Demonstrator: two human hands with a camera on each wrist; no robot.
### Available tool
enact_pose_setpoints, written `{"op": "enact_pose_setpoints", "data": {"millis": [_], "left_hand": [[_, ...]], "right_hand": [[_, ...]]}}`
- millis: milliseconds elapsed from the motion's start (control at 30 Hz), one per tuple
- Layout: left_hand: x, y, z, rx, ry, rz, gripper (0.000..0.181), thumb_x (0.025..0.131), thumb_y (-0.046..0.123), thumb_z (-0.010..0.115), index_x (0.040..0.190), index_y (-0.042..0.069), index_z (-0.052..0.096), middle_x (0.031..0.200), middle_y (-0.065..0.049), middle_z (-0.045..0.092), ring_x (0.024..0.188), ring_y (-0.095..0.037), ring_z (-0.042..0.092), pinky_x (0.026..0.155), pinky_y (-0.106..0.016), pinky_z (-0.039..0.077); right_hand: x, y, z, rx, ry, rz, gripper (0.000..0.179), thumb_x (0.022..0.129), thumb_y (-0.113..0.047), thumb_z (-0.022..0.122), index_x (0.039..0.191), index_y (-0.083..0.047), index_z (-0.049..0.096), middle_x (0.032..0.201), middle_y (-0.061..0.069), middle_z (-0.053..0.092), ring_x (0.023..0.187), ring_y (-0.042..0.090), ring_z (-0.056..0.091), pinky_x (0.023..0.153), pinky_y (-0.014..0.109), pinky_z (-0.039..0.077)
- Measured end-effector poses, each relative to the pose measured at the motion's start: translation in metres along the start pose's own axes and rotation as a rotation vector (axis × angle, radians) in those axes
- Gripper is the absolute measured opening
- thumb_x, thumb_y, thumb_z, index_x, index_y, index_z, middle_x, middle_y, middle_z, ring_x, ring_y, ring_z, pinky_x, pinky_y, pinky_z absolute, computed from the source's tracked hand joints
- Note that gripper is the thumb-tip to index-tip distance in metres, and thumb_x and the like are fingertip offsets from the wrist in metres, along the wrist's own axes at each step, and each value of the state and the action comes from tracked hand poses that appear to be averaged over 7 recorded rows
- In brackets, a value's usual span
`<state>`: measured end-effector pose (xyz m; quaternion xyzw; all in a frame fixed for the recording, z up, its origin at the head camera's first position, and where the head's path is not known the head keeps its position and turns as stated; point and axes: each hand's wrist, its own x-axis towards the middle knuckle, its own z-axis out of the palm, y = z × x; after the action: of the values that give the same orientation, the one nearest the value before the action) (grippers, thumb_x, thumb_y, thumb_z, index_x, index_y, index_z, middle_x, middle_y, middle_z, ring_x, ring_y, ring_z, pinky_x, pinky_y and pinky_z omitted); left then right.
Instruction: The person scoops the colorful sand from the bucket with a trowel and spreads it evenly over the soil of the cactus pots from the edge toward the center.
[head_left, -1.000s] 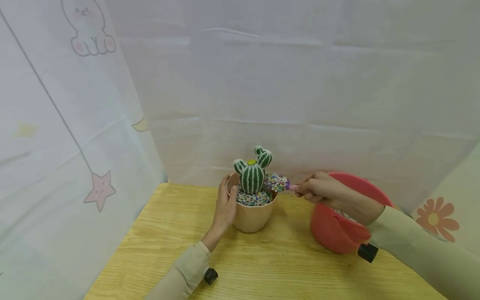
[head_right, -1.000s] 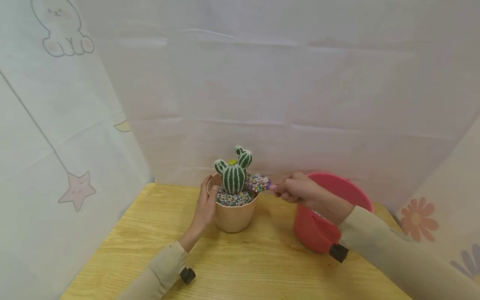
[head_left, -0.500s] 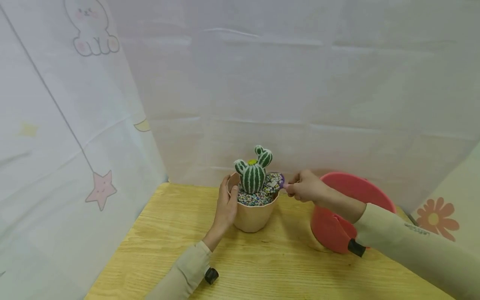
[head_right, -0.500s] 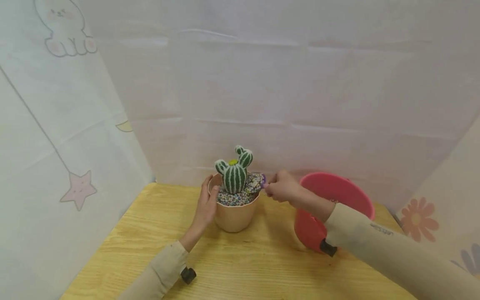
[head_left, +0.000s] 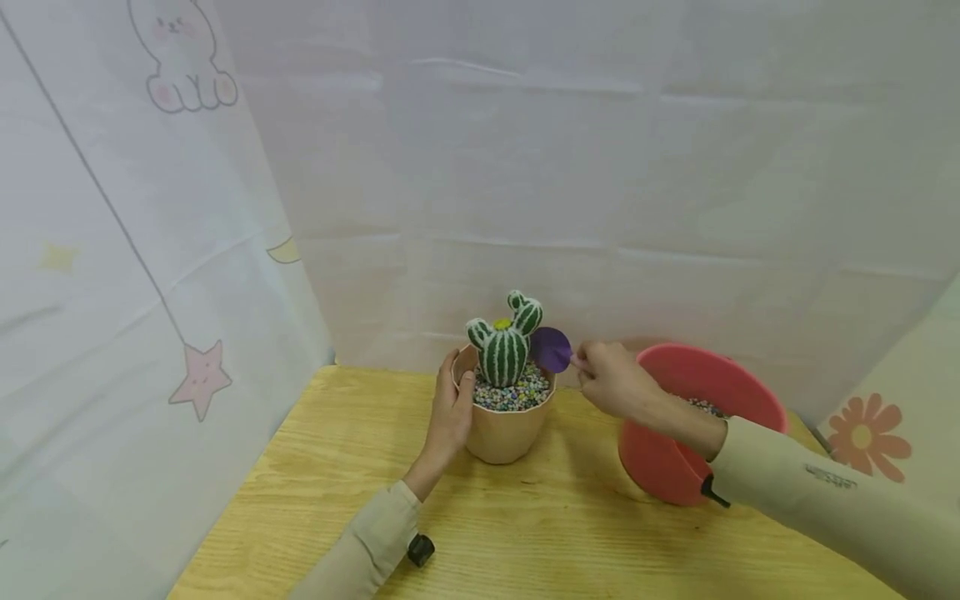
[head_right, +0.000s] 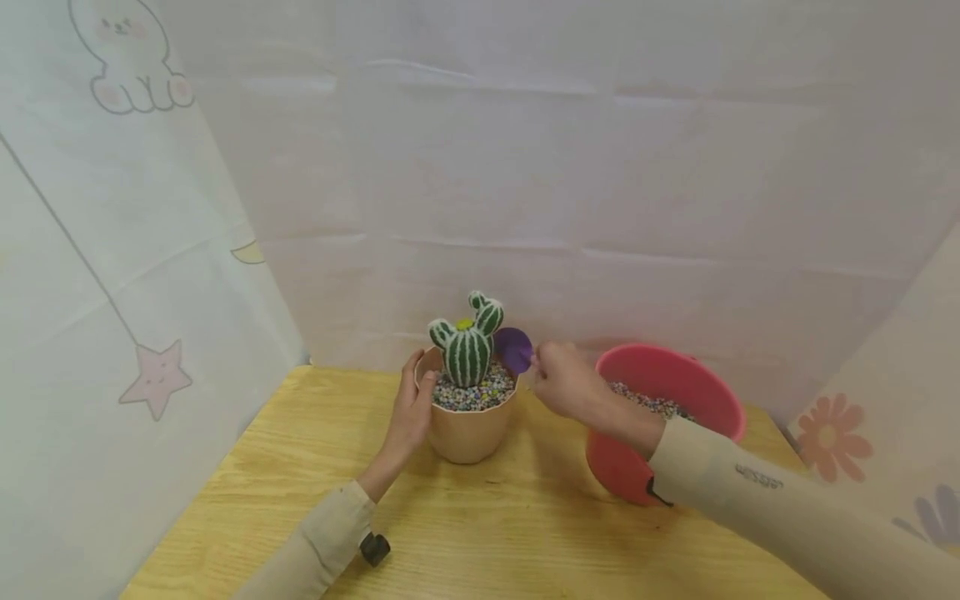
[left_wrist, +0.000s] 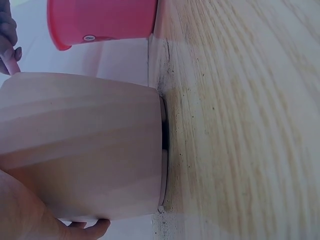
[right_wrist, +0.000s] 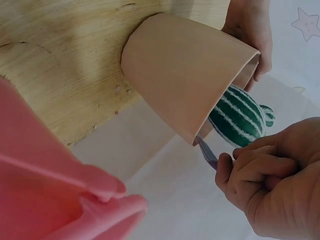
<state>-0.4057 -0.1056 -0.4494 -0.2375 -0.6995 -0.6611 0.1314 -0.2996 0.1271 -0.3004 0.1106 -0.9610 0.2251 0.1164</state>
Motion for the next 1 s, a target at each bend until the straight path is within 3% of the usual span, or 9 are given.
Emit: {"op": "enact_pose_setpoints", "data": {"millis": [100, 267, 367, 500, 633, 767, 800, 1000], "left_hand": [[0.002, -0.001, 0.001, 0.010, 0.004, 0.005, 0.053, 0.112, 0.024, 0.039, 0.161, 0.010, 0.024, 0.162, -0.017, 0.026, 0.146, -0.034, 0.029, 0.114, -0.057, 0.027], [0.006, -0.003, -0.001, 0.057, 0.017, 0.005, 0.052, 0.112, 0.025, 0.040, 0.160, 0.010, 0.026, 0.161, -0.017, 0.028, 0.144, -0.036, 0.031, 0.113, -0.057, 0.029], [0.007, -0.002, -0.006, 0.099, 0.034, -0.001, 0.053, 0.111, 0.026, 0.043, 0.159, 0.009, 0.029, 0.160, -0.017, 0.031, 0.144, -0.034, 0.032, 0.112, -0.055, 0.031], [0.007, 0.005, -0.015, 0.143, 0.075, 0.026, 0.054, 0.109, 0.023, 0.049, 0.158, 0.008, 0.033, 0.156, -0.018, 0.034, 0.133, -0.033, 0.043, 0.101, -0.052, 0.042], [0.007, 0.018, -0.023, 0.180, 0.123, 0.087, 0.053, 0.106, 0.020, 0.053, 0.156, 0.012, 0.037, 0.154, -0.013, 0.035, 0.124, -0.031, 0.048, 0.093, -0.050, 0.046], [0.007, 0.033, -0.031, 0.204, 0.146, 0.169, 0.046, 0.106, 0.018, 0.054, 0.151, 0.012, 0.046, 0.152, -0.011, 0.037, 0.135, -0.028, 0.040, 0.104, -0.052, 0.040], [0.007, 0.037, -0.033, 0.205, 0.146, 0.191, 0.044, 0.106, 0.017, 0.054, 0.149, 0.011, 0.049, 0.151, -0.011, 0.038, 0.135, -0.028, 0.041, 0.101, -0.052, 0.041], [0.000, 0.060, -0.037, 0.132, 0.078, 0.303, 0.039, 0.106, 0.017, 0.054, 0.143, 0.004, 0.053, 0.142, -0.012, 0.047, 0.126, -0.034, 0.050, 0.096, -0.052, 0.047]], "right_hand": [[-0.007, 0.000, -0.005, -0.027, 0.021, -0.002, 0.011, 0.099, 0.001, 0.052, 0.097, 0.005, 0.062, 0.073, 0.005, 0.054, 0.052, 0.013, 0.044, 0.049, 0.027, 0.039], [-0.025, 0.004, -0.018, -0.030, 0.046, -0.010, 0.027, 0.104, -0.004, 0.051, 0.078, -0.007, 0.046, 0.063, 0.000, 0.036, 0.049, 0.011, 0.033, 0.048, 0.025, 0.032], [-0.037, 0.007, -0.026, -0.017, 0.062, 0.000, 0.029, 0.105, -0.006, 0.051, 0.078, -0.008, 0.044, 0.063, -0.001, 0.035, 0.048, 0.010, 0.032, 0.047, 0.023, 0.031], [-0.050, 0.013, -0.038, -0.012, 0.077, 0.014, 0.022, 0.105, -0.007, 0.052, 0.083, -0.005, 0.050, 0.062, 0.000, 0.039, 0.047, 0.010, 0.037, 0.047, 0.023, 0.032], [-0.062, 0.018, -0.048, -0.036, 0.102, 0.014, 0.010, 0.104, -0.005, 0.056, 0.098, 0.000, 0.061, 0.068, 0.000, 0.050, 0.051, 0.011, 0.043, 0.050, 0.025, 0.037], [-0.075, 0.023, -0.054, -0.090, 0.152, -0.013, 0.012, 0.101, -0.001, 0.059, 0.109, 0.006, 0.064, 0.075, 0.000, 0.056, 0.054, 0.012, 0.045, 0.050, 0.027, 0.039], [-0.078, 0.025, -0.054, -0.107, 0.162, -0.020, 0.013, 0.101, 0.000, 0.059, 0.110, 0.007, 0.063, 0.076, 0.000, 0.056, 0.055, 0.012, 0.045, 0.050, 0.027, 0.038], [-0.090, 0.035, -0.053, -0.200, 0.182, -0.011, 0.016, 0.101, -0.005, 0.059, 0.113, 0.005, 0.064, 0.078, 0.000, 0.056, 0.055, 0.012, 0.043, 0.048, 0.027, 0.037]]}}
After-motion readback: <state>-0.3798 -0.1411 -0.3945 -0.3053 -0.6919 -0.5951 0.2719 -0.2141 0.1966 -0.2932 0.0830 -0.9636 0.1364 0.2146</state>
